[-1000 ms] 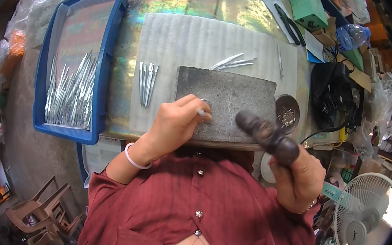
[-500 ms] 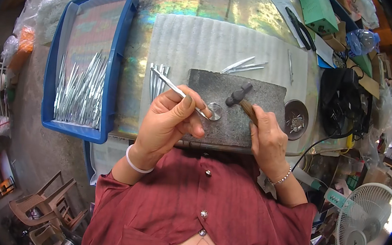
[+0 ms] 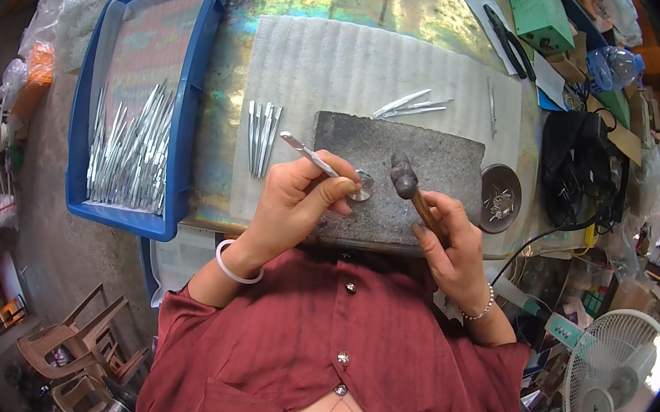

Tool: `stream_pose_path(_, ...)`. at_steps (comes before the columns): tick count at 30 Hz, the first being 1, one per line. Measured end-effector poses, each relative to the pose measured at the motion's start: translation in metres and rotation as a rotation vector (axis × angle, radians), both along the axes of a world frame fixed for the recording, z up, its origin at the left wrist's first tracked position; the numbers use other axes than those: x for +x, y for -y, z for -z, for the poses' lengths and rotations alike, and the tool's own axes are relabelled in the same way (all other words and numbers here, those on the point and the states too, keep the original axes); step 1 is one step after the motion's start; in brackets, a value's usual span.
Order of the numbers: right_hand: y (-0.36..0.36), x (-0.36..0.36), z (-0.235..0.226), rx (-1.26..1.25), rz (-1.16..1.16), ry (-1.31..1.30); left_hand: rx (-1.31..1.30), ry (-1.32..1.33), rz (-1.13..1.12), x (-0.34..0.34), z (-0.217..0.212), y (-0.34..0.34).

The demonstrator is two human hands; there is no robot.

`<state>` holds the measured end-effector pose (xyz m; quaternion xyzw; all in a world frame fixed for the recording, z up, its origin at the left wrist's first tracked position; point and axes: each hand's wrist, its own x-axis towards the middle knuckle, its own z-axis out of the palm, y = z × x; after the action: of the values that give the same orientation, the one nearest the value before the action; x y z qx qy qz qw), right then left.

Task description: Using a hammer and a metal punch to stamp marks onto small metal rods on a stone anvil.

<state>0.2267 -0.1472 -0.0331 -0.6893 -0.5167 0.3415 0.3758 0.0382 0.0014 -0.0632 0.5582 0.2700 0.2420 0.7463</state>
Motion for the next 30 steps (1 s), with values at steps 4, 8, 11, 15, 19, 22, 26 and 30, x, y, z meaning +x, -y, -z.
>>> stream_pose_path(4,0.002,-0.001,0.000,-0.004,0.019,-0.069,0.148,-0.091,0.023,0.000,0.010,0.001)
stream_pose_path(8,0.005,-0.002,0.002,-0.043,0.019,-0.151,0.215,-0.101,0.032,0.003,0.013,0.001)
stream_pose_path(11,0.006,-0.003,0.002,-0.024,0.006,-0.146,0.310,-0.095,0.037,0.005,0.013,0.002)
stream_pose_path(15,0.006,-0.005,0.000,-0.021,0.012,-0.179,0.576,-0.071,0.000,0.010,0.009,0.001)
stream_pose_path(19,0.006,-0.006,-0.005,-0.010,0.007,-0.191,1.000,-0.197,0.016,0.010,0.010,0.008)
stream_pose_path(22,0.000,-0.008,-0.016,0.015,-0.015,-0.208,1.119,-0.246,-0.010,0.012,0.009,0.013)
stream_pose_path(26,-0.022,-0.017,-0.036,0.225,-0.131,-0.056,1.188,-0.216,-0.009,0.011,0.010,0.010)
stream_pose_path(30,-0.051,-0.022,-0.047,0.369,-0.234,0.063,1.186,-0.100,0.061,0.013,0.015,0.008)
